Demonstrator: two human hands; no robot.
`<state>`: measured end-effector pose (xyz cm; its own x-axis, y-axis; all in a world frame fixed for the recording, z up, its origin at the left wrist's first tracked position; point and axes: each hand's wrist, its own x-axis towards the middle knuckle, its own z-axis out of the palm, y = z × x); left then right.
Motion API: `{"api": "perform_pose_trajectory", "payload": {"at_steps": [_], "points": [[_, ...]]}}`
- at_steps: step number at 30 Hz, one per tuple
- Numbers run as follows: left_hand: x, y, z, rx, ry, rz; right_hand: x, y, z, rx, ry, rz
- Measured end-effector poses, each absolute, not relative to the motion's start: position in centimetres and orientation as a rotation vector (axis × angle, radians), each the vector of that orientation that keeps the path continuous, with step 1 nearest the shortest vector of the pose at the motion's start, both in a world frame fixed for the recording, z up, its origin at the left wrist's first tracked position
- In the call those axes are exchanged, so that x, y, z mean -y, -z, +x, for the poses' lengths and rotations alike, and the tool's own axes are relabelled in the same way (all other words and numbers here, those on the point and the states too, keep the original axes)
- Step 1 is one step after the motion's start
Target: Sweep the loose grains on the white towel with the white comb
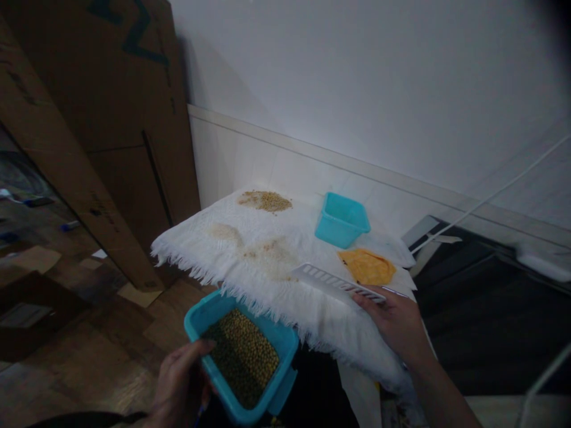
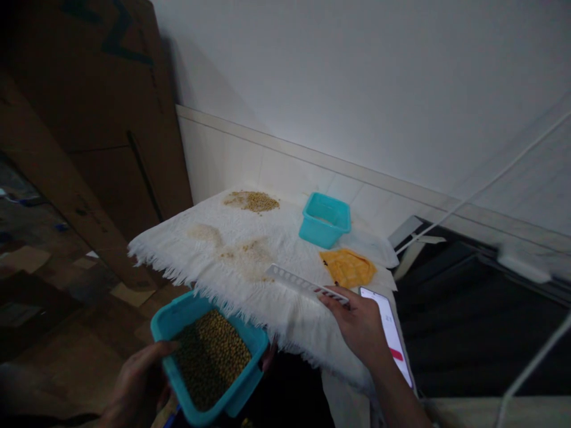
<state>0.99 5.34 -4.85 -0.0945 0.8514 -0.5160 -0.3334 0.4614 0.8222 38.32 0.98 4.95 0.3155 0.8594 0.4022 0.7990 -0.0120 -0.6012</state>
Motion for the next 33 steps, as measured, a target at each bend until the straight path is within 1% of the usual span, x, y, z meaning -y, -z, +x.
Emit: {"api": "perform_pose_trajectory", "payload": {"at_steps": [7,16,19,24,28,33], "points": [[-5.1,4.9,1.5,-1.316,-1.04,0.534,-0.9,-5.4,37.4,1.413,-0.075,-1.757],[-3.6,6.8,1.9,-1.244,-1.002,0.549,0.0,-5.8,37.6,1.415,-0.098,-1.755],[-3.6,6.5,2.1,-1.244,-1.008,0.531,0.3,-6.0,37.4,1.451,-0.149,-1.737],[-3.9,6.1,2.3,-1.286,-1.005,0.494,0.6,-6.1,37.3,1.448,-0.141,-1.717],[-4.0,4.9,2.3,-1.282,-0.992,0.529,0.9,-6.0,37.4,1.476,-0.165,-1.726],[-4.0,3.5,2.3,-1.272,-1.003,0.543,0.8,-5.9,37.7,1.464,-0.112,-1.746]]}}
